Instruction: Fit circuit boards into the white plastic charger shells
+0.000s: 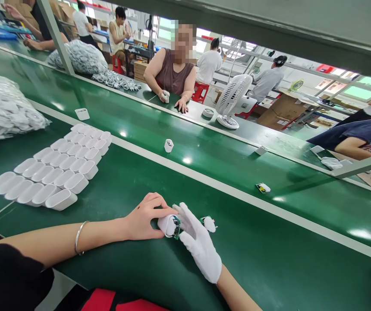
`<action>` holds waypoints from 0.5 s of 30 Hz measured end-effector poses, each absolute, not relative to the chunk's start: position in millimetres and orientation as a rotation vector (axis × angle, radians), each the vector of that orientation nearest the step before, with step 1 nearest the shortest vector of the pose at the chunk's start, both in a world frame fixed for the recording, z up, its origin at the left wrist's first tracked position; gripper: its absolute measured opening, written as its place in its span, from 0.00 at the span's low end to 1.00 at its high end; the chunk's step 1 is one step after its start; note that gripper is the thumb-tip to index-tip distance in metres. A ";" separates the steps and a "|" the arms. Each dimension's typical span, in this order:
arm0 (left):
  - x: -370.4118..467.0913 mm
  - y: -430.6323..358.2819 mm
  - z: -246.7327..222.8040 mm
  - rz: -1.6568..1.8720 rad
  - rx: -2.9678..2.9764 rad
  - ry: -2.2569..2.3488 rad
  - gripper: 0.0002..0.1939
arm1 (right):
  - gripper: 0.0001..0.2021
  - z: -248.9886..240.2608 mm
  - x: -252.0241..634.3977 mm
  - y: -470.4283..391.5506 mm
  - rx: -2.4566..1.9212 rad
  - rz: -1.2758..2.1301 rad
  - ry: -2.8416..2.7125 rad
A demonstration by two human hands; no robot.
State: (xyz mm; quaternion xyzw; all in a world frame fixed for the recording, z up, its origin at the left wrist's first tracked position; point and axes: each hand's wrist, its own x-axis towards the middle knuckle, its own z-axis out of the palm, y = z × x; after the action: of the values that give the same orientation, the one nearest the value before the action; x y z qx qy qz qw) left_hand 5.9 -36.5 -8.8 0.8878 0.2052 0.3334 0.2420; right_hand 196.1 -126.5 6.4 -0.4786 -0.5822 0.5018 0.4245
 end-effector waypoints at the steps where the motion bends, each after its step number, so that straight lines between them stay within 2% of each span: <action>1: 6.1 -36.7 -8.9 0.925 2.433 0.536 0.19 | 0.31 10.5 194.0 -124.6 -1.176 1.398 -1.401; 3: 6.6 -37.0 -8.5 0.914 2.459 0.484 0.19 | 0.25 19.0 189.7 -120.2 -1.147 1.559 -1.368; 5: 6.9 -37.1 -7.8 0.892 2.477 0.440 0.19 | 0.16 26.0 185.5 -117.1 -1.141 1.610 -1.355; 7: 7.4 -37.1 -7.7 0.878 2.479 0.416 0.18 | 0.11 29.9 181.9 -116.3 -1.154 1.627 -1.293; 15: 10.9 -37.9 -8.2 0.692 2.314 0.393 0.19 | 0.05 28.4 178.9 -118.5 -1.312 1.566 -1.184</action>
State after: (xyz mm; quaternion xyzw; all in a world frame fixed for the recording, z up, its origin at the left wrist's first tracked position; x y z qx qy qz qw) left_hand 10.9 -37.9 -8.2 0.8893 0.1509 0.2658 0.3402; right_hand 178.9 -118.5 28.4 -0.5138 -0.4637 0.6134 0.3805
